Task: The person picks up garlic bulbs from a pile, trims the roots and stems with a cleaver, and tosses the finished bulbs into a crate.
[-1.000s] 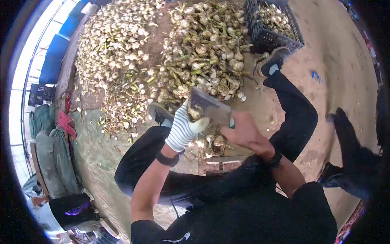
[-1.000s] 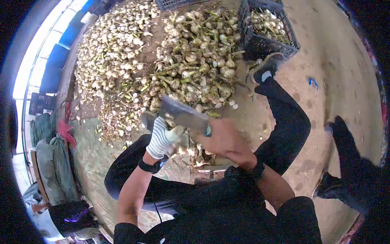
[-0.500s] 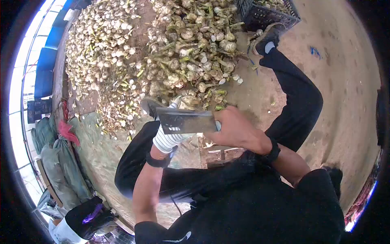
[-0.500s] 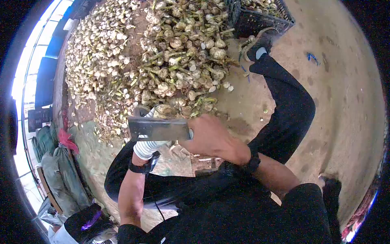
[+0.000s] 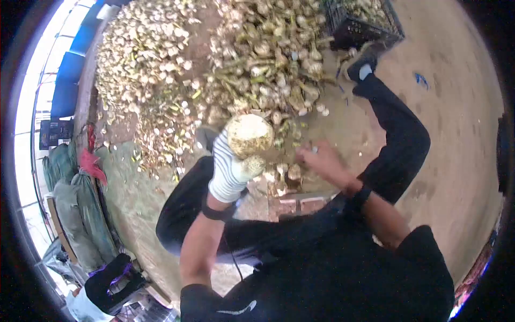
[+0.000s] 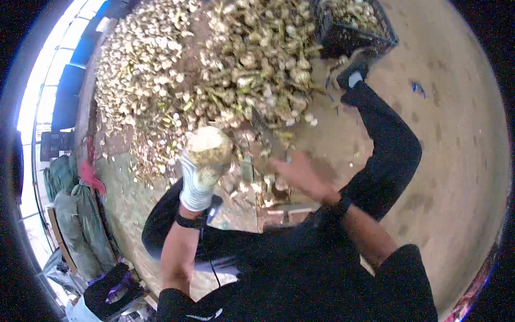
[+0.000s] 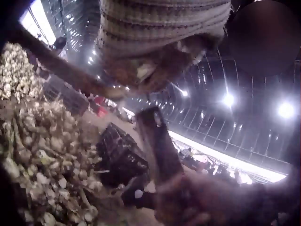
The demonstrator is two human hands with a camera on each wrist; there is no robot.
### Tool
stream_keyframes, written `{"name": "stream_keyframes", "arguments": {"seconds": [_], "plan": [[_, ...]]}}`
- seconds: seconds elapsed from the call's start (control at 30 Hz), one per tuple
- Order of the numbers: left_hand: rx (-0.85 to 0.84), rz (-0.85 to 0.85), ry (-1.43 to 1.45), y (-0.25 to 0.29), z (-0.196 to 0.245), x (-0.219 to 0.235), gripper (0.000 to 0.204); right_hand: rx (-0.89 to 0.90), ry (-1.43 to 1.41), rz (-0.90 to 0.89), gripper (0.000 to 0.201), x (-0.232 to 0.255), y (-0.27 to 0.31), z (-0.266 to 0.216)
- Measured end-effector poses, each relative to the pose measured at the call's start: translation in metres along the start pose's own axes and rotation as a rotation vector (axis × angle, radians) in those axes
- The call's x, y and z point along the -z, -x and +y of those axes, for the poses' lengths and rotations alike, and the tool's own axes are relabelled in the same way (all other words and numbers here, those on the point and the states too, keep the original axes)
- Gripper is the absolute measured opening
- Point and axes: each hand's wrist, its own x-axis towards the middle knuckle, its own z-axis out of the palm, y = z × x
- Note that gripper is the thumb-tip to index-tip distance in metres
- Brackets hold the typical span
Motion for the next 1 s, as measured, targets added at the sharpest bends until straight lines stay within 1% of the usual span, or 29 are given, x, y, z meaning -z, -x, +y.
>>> {"name": "stream_keyframes", "arguments": {"seconds": [0.07,0.1,0.13,0.17,0.2,0.23,0.27,0.3,0.33,0.37,0.4,0.47,0.5,0.53,0.57,0.6,0.63,0.67,0.7,0.73,0.8,0.83,0.87,0.93,0.97,1.0], "plan": [[0.098,0.198,0.491,0.002,-0.017,-0.018,0.067,0.041,-0.281,-0.142,0.026,-0.011,0.001,-0.027],[0.156,0.205,0.581,-0.003,-0.014,-0.018,0.074,0.031,-0.293,-0.137,0.026,-0.021,0.004,-0.031],[0.195,0.254,0.703,0.001,-0.007,-0.024,0.070,0.024,-0.508,-0.214,0.030,-0.031,0.005,-0.034],[0.251,0.254,0.779,0.003,-0.013,-0.021,0.064,0.019,-0.718,-0.294,0.035,-0.038,0.006,-0.035],[0.302,0.257,0.856,0.004,-0.019,-0.016,0.057,0.016,-0.713,-0.298,0.035,-0.041,0.007,-0.036],[0.297,0.265,0.859,0.005,-0.022,-0.013,0.057,0.000,-0.766,-0.286,0.034,-0.044,0.007,-0.037],[0.251,0.244,0.768,0.006,-0.024,-0.009,0.055,-0.015,-0.820,-0.274,0.032,-0.045,0.007,-0.043],[0.208,0.219,0.676,0.006,-0.026,-0.006,0.053,-0.014,-0.818,-0.276,0.032,-0.039,0.006,-0.048],[0.207,0.217,0.679,0.005,-0.031,-0.002,0.053,-0.060,-0.788,-0.222,0.030,-0.028,0.004,-0.052],[0.237,0.210,0.627,0.003,-0.033,0.002,0.054,-0.108,-0.755,-0.164,0.028,-0.017,0.000,-0.054],[0.269,0.201,0.574,0.002,-0.034,0.004,0.055,-0.112,-0.753,-0.157,0.028,-0.010,-0.005,-0.049],[0.295,0.183,0.582,0.002,-0.037,0.008,0.053,0.028,-0.708,-0.078,0.028,0.000,-0.015,-0.040],[0.337,0.142,0.551,0.002,-0.043,0.012,0.048,0.109,-0.609,-0.066,0.035,0.005,-0.016,-0.038],[0.378,0.104,0.518,0.003,-0.051,0.014,0.043,0.107,-0.609,-0.065,0.035,0.007,-0.014,-0.037],[0.380,0.134,0.522,0.001,-0.054,0.010,0.039,0.005,-0.578,-0.026,0.037,0.009,-0.013,-0.036],[0.377,0.141,0.520,0.002,-0.054,0.007,0.039,-0.091,-0.545,0.009,0.039,0.010,-0.012,-0.037],[0.382,0.215,0.555,0.002,-0.054,0.005,0.038,-0.087,-0.546,0.001,0.039,0.011,-0.009,-0.039],[0.391,0.286,0.590,0.002,-0.052,0.004,0.036,-0.129,-0.600,-0.033,0.040,0.011,-0.001,-0.041],[0.391,0.298,0.623,0.001,-0.065,0.008,0.034,-0.173,-0.654,-0.061,0.041,0.010,0.006,-0.041],[0.399,0.297,0.622,0.002,-0.071,0.008,0.034,-0.181,-0.657,-0.060,0.041,0.004,0.011,-0.038],[0.478,0.356,0.590,0.002,-0.073,0.002,0.032,-0.254,-0.837,-0.338,0.038,-0.017,0.013,-0.030],[0.499,0.311,0.653,0.004,-0.075,0.002,0.034,-0.276,-0.764,-0.447,0.037,-0.031,0.009,-0.015],[0.507,0.306,0.653,0.005,-0.072,0.005,0.034,-0.283,-0.769,-0.442,0.037,-0.042,0.009,0.003],[0.560,0.393,0.823,0.002,-0.062,0.011,0.032,-0.319,-0.469,-0.549,0.034,-0.055,0.008,0.033],[0.518,0.495,0.719,-0.004,-0.054,0.008,0.032,-0.408,-0.384,-0.475,0.034,-0.059,0.009,0.040],[0.635,0.562,0.749,-0.008,-0.067,0.019,0.031,-0.420,-0.388,-0.481,0.034,-0.068,0.006,0.055]]}}
